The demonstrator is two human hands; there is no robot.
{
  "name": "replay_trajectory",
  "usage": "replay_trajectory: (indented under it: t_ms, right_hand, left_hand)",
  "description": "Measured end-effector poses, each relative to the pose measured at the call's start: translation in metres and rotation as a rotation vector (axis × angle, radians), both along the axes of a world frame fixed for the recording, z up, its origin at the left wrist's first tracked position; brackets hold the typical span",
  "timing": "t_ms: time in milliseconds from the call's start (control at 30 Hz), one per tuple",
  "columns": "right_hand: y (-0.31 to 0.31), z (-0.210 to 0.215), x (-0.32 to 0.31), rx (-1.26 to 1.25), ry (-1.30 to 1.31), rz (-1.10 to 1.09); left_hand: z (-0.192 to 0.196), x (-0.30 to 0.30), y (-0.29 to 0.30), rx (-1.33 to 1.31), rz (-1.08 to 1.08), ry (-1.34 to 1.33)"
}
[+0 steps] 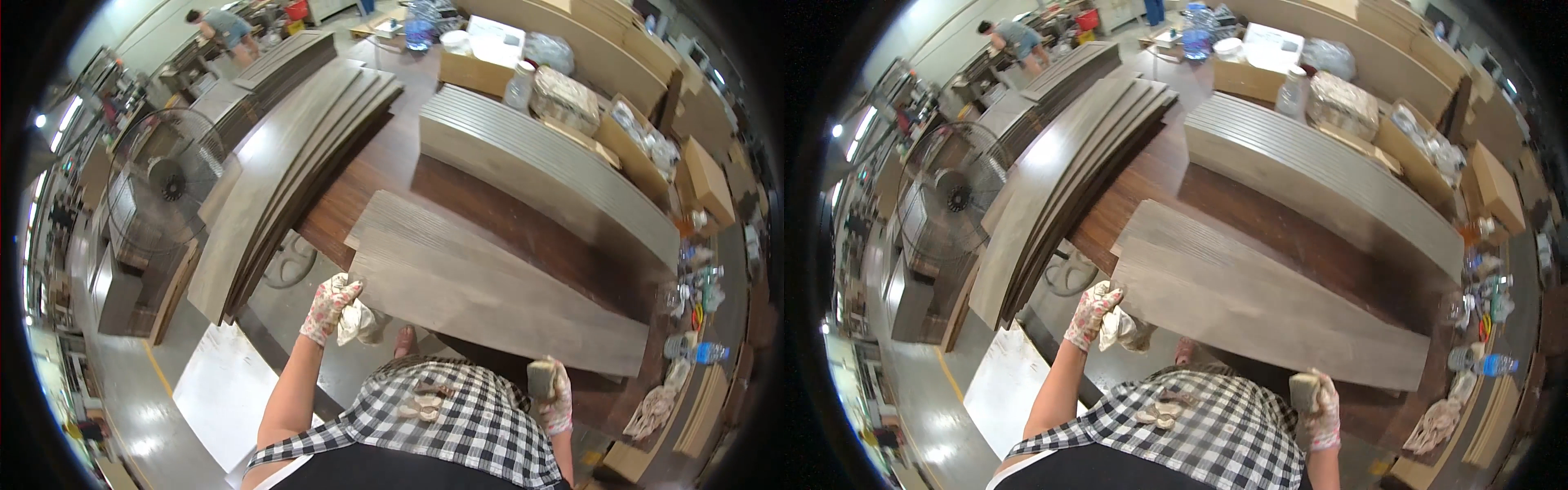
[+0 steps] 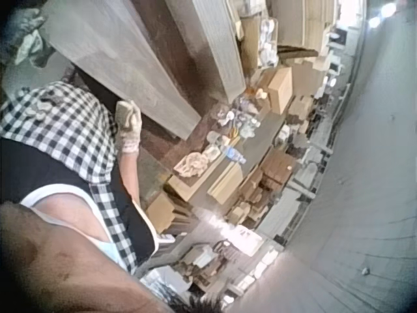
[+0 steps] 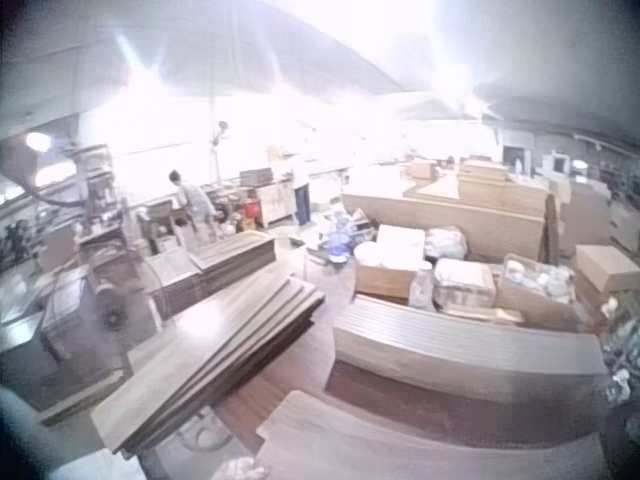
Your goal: The person sands wooden boards with a sanding block and wipes them with a cloth, handling the boards one at a time and turning them over on a workbench.
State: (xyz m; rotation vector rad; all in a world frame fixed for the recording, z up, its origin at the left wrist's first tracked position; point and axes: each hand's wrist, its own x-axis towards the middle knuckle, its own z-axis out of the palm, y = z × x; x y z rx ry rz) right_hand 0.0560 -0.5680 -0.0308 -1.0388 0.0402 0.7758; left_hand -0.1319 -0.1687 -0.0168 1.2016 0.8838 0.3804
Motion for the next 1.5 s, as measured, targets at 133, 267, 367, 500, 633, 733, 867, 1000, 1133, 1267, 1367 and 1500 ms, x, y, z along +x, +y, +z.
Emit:
replay_trajectory:
  t_ms: [133, 267, 367, 500, 633, 733, 867, 1000, 1133, 1267, 1367, 1500]
  right_hand:
    - [0.02, 0.02, 0.006, -0.055, -0.199, 0.091]
    - [0.099, 0.073, 0.032, -0.113, -0.548, 0.333]
    - [0.188, 0.09, 0.038, -0.043, -0.654, 0.51]
    - [0.303, 0.088, 0.031, 0.206, -0.435, 0.855]
    - [0.402, 0.084, 0.002, 0.234, -0.344, 1.058]
    - [0.47, 0.049, 0.002, 0.361, -0.164, 1.115]
    - [0.5, 0.059, -0.015, 0.25, -0.194, 1.082]
    - [0.46, 0.069, 0.001, 0.194, -0.448, 1.089]
    - [0.39, 0.065, 0.041, 0.171, -0.417, 1.007]
    - [0.337, 0.032, 0.049, 0.054, -0.423, 0.734]
    - [0.298, 0.025, 0.058, -0.131, -0.588, 0.644]
    - [0.244, 0.015, 0.08, -0.049, -0.341, 0.426]
  left_hand:
    - [0.009, -0.039, 0.008, 0.168, 0.11, -0.036]
    - [-0.001, -0.101, 0.0, 0.34, 0.316, -0.062]
    - [-0.024, -0.153, -0.016, 0.246, 0.624, -0.194]
    - [-0.011, -0.199, -0.033, 0.24, 0.928, -0.125]
    - [-0.023, -0.225, -0.033, 0.24, 1.166, -0.186]
    - [-0.029, -0.226, -0.015, 0.263, 1.182, -0.19]
    - [-0.058, -0.283, 0.027, 1.055, 0.763, 0.648]
    - [0.013, -0.292, 0.043, 0.97, 0.491, 1.328]
    - [0.083, -0.226, 0.053, 0.941, 0.474, 0.406]
    - [0.061, -0.089, 0.123, 0.957, 0.419, 0.299]
    - [0.061, -0.007, 0.179, 1.151, 0.197, 0.736]
    - [0.031, 0.026, 0.271, 1.418, 0.254, 1.0]
